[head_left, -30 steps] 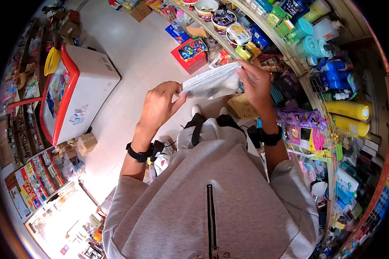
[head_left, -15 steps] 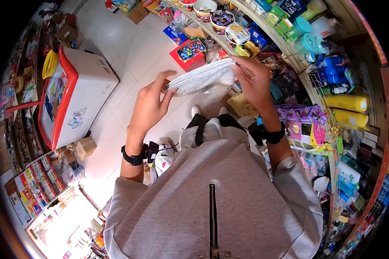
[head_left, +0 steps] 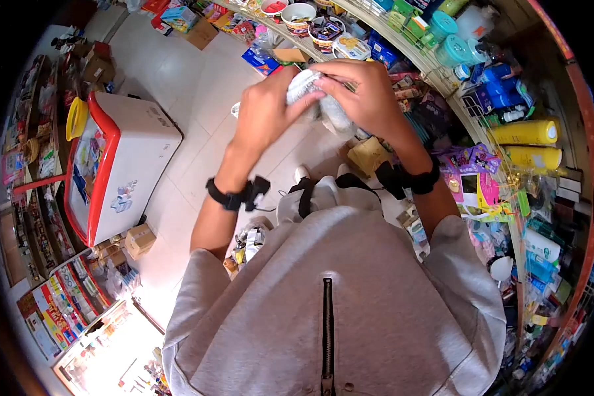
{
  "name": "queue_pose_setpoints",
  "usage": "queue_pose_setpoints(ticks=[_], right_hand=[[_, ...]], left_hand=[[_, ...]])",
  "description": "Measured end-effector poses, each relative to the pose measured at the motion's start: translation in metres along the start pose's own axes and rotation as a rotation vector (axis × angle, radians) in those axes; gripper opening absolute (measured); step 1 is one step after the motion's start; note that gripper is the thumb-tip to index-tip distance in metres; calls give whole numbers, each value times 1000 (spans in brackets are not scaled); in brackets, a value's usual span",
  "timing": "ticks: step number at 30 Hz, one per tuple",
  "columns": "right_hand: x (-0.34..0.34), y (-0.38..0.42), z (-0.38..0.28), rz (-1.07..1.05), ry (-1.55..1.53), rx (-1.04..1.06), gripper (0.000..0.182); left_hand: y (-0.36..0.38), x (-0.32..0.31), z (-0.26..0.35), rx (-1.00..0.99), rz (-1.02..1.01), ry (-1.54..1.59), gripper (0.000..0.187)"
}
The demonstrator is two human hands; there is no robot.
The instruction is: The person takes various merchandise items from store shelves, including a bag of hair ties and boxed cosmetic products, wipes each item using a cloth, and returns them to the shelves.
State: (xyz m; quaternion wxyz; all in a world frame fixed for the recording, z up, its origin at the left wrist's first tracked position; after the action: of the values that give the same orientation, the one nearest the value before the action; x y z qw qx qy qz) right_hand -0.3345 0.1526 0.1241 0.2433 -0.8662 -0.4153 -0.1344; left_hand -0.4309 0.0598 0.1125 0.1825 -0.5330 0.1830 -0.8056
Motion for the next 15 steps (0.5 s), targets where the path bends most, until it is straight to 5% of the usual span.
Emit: queue_pose_setpoints(ticks=[4,8,10,15], right_hand=[[12,6,38,31,-195,-146,23],[1,20,55,-108,-595,-101,46],[-19,32,66,-171,-598,-174,71],[-70,40,90,-210,-405,-103,69]], left_hand=[[-25,-9,1,-88,-76,109,32],[-48,2,24,-160,-238,183,28],[-52,7,32,-201,-318,234,26],[-57,52,45,-184,-364,260,23]])
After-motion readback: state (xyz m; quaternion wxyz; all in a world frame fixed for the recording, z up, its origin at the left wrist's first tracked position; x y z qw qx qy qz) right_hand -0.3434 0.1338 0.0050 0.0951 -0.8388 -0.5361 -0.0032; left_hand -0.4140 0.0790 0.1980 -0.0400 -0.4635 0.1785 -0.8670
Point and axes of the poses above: each hand's wrist, its own y-axis away from the middle knuckle, its own x-axis out of the back of the hand, z = x × y, the point moved 9 cm from there along -y, towards the middle knuckle, and after that the axes turned 11 degrees about -x, right-handed, at the moved point
